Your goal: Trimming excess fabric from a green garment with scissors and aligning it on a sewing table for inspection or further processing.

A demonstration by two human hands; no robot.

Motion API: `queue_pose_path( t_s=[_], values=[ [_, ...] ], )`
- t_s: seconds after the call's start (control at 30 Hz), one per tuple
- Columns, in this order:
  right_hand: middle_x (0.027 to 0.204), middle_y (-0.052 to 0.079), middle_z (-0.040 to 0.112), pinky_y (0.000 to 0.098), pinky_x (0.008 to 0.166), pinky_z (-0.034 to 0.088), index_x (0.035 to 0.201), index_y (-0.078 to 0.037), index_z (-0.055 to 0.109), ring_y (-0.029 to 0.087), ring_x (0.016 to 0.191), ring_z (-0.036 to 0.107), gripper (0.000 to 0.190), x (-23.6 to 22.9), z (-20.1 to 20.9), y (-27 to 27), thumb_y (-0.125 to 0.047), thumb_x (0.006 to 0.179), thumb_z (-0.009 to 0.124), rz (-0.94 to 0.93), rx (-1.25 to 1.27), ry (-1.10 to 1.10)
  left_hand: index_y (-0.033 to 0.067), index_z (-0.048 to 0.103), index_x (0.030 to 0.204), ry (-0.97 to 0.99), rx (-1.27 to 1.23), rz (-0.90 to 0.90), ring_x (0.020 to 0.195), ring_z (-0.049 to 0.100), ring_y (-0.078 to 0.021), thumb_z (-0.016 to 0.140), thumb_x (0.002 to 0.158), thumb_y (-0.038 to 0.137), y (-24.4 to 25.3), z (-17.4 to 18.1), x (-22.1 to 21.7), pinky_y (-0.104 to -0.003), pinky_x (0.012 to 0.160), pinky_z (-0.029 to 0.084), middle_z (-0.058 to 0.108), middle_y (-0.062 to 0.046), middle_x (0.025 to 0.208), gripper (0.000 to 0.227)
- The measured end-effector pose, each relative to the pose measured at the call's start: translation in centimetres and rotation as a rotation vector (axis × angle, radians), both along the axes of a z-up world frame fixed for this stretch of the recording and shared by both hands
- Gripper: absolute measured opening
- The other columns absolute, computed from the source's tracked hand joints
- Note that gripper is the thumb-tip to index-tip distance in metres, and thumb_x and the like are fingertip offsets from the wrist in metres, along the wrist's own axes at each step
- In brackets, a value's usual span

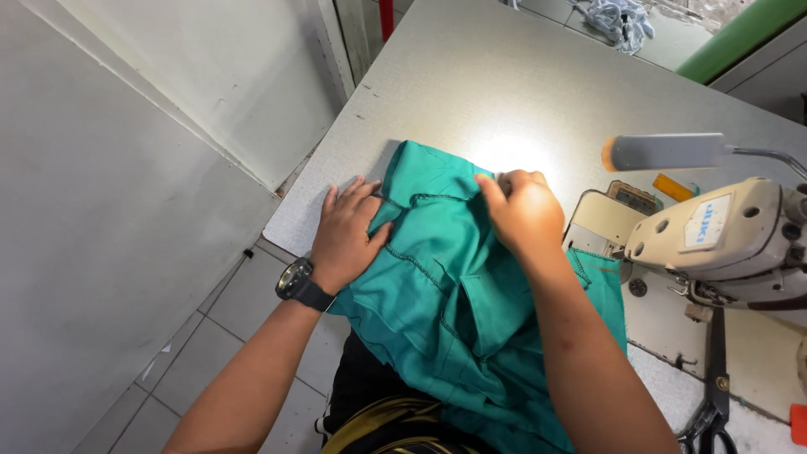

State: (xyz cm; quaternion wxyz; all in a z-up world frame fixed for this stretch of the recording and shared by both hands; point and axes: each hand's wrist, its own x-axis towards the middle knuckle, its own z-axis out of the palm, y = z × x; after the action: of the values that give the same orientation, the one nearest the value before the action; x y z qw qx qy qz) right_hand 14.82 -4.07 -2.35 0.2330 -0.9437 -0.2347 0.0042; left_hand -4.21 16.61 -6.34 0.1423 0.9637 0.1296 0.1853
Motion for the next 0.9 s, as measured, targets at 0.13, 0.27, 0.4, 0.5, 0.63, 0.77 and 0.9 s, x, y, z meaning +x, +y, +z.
queue_pose_path(
  t_s=[0.13, 0.27, 0.4, 0.5, 0.63, 0.77, 0.9],
  values=[
    [0.096, 0.017, 0.071, 0.0549, 0.085, 0.056, 0.111, -0.008, 0.067, 0.042, 0.097, 0.072, 0.043, -1.6, 0.7, 1.3, -0.048, 0.095, 0.065, 0.147, -0.189, 0.095, 0.014, 0.065, 0.107, -0.057, -0.394, 0.038, 0.123, 0.059, -0.035, 0.073, 0.09, 0.02, -0.5, 1.7, -0.6, -0.057, 0.111, 0.033, 0.067, -0.008, 0.113, 0.02],
    [0.094, 0.017, 0.069, 0.0569, 0.081, 0.056, 0.105, -0.012, 0.063, 0.046, 0.092, 0.072, 0.025, -5.9, 1.9, -0.4, -0.036, 0.099, 0.054, 0.169, -0.262, 0.233, 0.018, 0.061, 0.106, 0.092, -0.821, 0.109, 0.084, 0.07, -0.0354, 0.07, 0.087, 0.016, -2.3, 4.1, -2.6, -0.05, 0.071, 0.052, 0.066, -0.012, 0.081, 0.02],
    [0.08, 0.014, 0.061, 0.0541, 0.068, 0.057, 0.1, -0.017, 0.057, 0.042, 0.078, 0.071, 0.018, -8.7, -1.9, -4.7, -0.034, 0.096, 0.06, 0.134, -0.098, 0.071, 0.0115, 0.06, 0.099, 0.085, -1.037, -0.011, 0.078, 0.059, -0.0251, 0.066, 0.08, 0.004, -5.5, 4.9, -5.1, -0.042, 0.063, 0.047, 0.052, -0.008, 0.074, 0.021],
    [0.072, 0.001, 0.035, 0.0393, 0.062, 0.031, 0.083, -0.016, 0.039, 0.015, 0.069, 0.035, 0.028, -10.3, 0.7, -7.7, -0.028, 0.096, 0.061, 0.197, 0.304, 0.579, 0.0162, 0.053, 0.084, -0.018, -1.228, -0.242, 0.074, 0.043, -0.0153, 0.057, 0.084, -0.002, -7.6, 9.8, -6.7, -0.033, 0.066, 0.038, 0.045, 0.001, 0.081, 0.018],
    [0.084, 0.005, 0.056, 0.0302, 0.061, 0.039, 0.099, -0.006, 0.061, 0.015, 0.072, 0.051, 0.017, -13.0, 8.3, -12.5, -0.001, 0.084, 0.067, 0.248, 0.942, 1.037, 0.0172, 0.048, 0.087, -0.044, -1.168, -0.497, 0.072, 0.043, -0.0141, 0.062, 0.088, 0.006, -8.1, 15.5, -7.6, -0.033, 0.064, 0.037, 0.047, 0.002, 0.08, 0.018],
    [0.085, 0.004, 0.065, 0.0354, 0.07, 0.061, 0.093, -0.009, 0.067, 0.02, 0.074, 0.071, 0.005, -13.8, 15.2, -18.0, -0.014, 0.093, 0.066, 0.565, 1.079, 0.352, 0.0228, 0.045, 0.129, 0.308, -0.733, -0.59, 0.059, 0.056, -0.0086, 0.078, 0.08, 0.056, -10.1, 19.6, -7.2, -0.03, 0.054, 0.048, 0.066, 0.001, 0.095, 0.068],
    [0.06, 0.001, 0.1, 0.0266, 0.066, 0.08, 0.06, -0.018, 0.103, 0.013, 0.055, 0.101, 0.017, -0.4, -0.6, -45.4, -0.031, 0.061, 0.093, 0.11, -0.093, 0.718, 0.0234, 0.064, 0.119, 0.464, -0.467, -0.578, 0.09, 0.071, -0.0301, 0.074, 0.073, 0.027, -12.2, 14.6, -6.8, -0.044, 0.073, 0.05, 0.075, -0.001, 0.106, 0.047]
  ],
)
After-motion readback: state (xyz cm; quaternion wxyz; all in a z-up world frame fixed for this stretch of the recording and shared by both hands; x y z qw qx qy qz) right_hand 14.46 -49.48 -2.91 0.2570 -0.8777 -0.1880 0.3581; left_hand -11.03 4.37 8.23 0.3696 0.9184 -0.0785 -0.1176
